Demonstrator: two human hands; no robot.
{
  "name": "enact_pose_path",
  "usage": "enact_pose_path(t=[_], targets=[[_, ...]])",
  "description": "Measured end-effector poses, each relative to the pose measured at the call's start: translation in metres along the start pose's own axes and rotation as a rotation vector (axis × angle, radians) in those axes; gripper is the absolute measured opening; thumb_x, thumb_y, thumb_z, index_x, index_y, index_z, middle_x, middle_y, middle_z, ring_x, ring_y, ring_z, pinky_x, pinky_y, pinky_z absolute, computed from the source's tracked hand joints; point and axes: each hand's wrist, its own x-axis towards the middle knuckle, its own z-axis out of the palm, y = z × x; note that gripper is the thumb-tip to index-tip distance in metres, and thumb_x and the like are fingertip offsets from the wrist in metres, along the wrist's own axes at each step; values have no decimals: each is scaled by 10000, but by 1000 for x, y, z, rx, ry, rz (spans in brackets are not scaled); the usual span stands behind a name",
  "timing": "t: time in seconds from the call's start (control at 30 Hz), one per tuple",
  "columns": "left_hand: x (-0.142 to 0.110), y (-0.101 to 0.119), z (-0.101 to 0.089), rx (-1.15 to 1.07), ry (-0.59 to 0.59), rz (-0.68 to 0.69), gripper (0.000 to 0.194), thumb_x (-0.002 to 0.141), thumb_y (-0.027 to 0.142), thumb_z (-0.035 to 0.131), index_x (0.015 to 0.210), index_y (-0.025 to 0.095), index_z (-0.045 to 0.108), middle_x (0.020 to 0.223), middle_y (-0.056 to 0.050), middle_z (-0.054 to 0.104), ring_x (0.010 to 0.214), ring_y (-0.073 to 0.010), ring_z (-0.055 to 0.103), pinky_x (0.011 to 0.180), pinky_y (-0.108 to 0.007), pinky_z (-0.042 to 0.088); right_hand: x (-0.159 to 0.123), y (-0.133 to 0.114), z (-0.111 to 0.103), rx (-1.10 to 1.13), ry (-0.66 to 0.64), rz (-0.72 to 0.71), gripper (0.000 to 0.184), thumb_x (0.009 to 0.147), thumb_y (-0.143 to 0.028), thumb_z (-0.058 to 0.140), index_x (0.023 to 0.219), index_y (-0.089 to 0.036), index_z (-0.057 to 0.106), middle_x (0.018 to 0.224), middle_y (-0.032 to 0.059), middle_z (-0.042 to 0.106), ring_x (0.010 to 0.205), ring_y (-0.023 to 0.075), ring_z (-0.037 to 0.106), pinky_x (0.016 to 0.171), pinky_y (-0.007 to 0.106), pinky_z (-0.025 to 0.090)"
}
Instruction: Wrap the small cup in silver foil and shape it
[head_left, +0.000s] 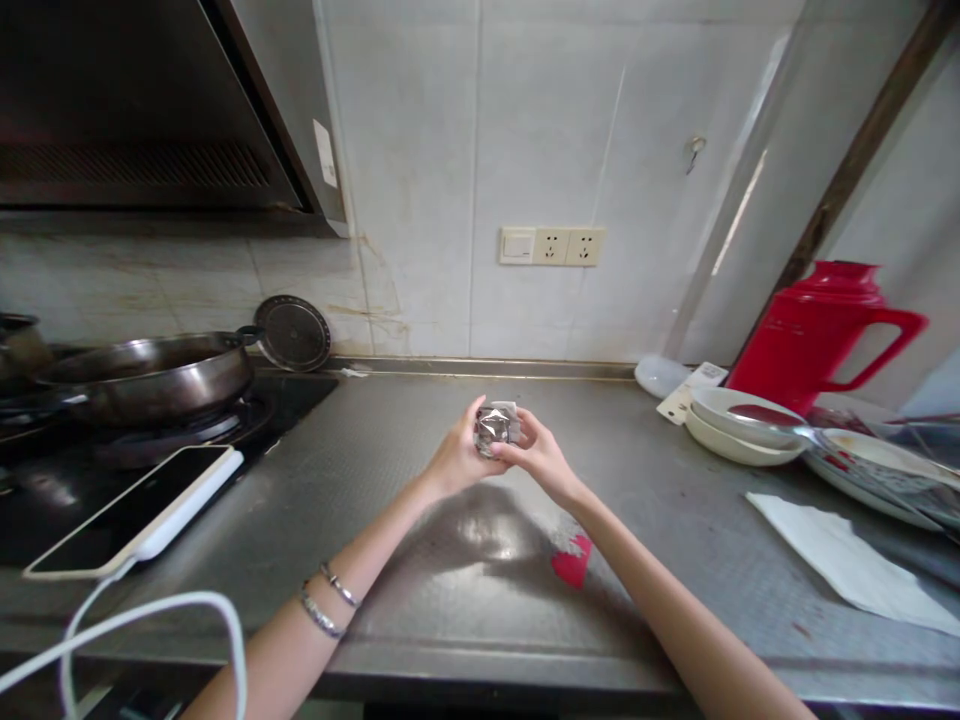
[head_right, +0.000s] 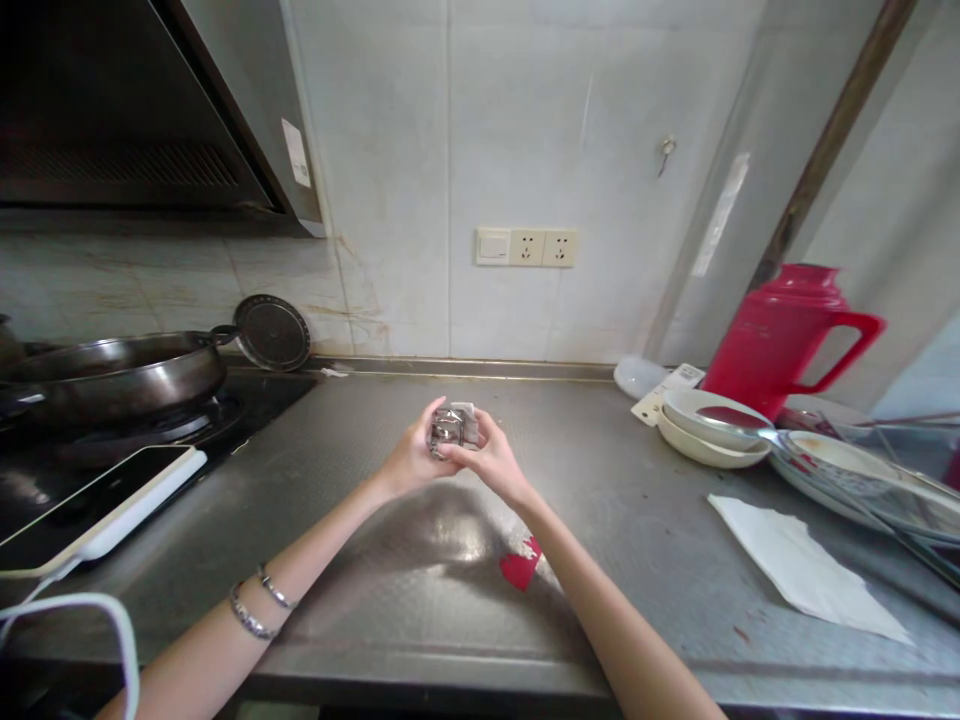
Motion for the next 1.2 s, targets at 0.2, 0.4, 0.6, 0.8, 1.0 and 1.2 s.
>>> enact_pose_path(t=[0.2,0.4,0.6,0.8,1.0,1.2], targets=[[-3,2,2,7,34,11,944,548,306,825,1352,149,356,1173,-150,628,1037,-270,633,916,-393,500,6,0,-9,72,42,77,383,858,-520,526,1057,-206,621,1026,64,693,830,175,678,656,298,595],[-8,7,9,-80,-17,26,888,560,291,820,1319,168,375,1178,-139,625,1027,-250,634,893,-369,515,5,7,-11,-208,211,-83,332,867,-496,521,964,-205,649,824,35,695,695,164,663,544,258,567],[-9,6,11,-11,28,24,864,538,286,831,1280,165,405,1178,-142,618,1059,-269,613,930,-397,489,2,5,-17,-626,240,-383,238,926,-342,470,987,-258,684,1078,78,656,992,220,621,802,350,534],[-8,3,12,27,92,35,838,537,287,829,1259,194,415,1175,-113,615,1068,-261,607,946,-403,471,1,-4,-11,-628,254,-493,215,919,-276,491,962,-265,701,987,71,627,963,218,601,840,375,501],[-7,2,12,70,128,16,807,538,288,820,1231,185,420,1101,-105,636,1037,-265,619,911,-393,489,-4,-7,-6,-560,210,-511,237,927,-242,470,986,-267,698,854,49,613,816,185,607,719,308,503],[-6,3,10,74,136,-7,813,538,325,823,1228,179,420,1088,-105,644,1015,-259,627,898,-386,489,-6,-11,-6,-535,186,-495,227,922,-246,478,941,-247,704,825,45,618,782,180,604,700,297,484]])
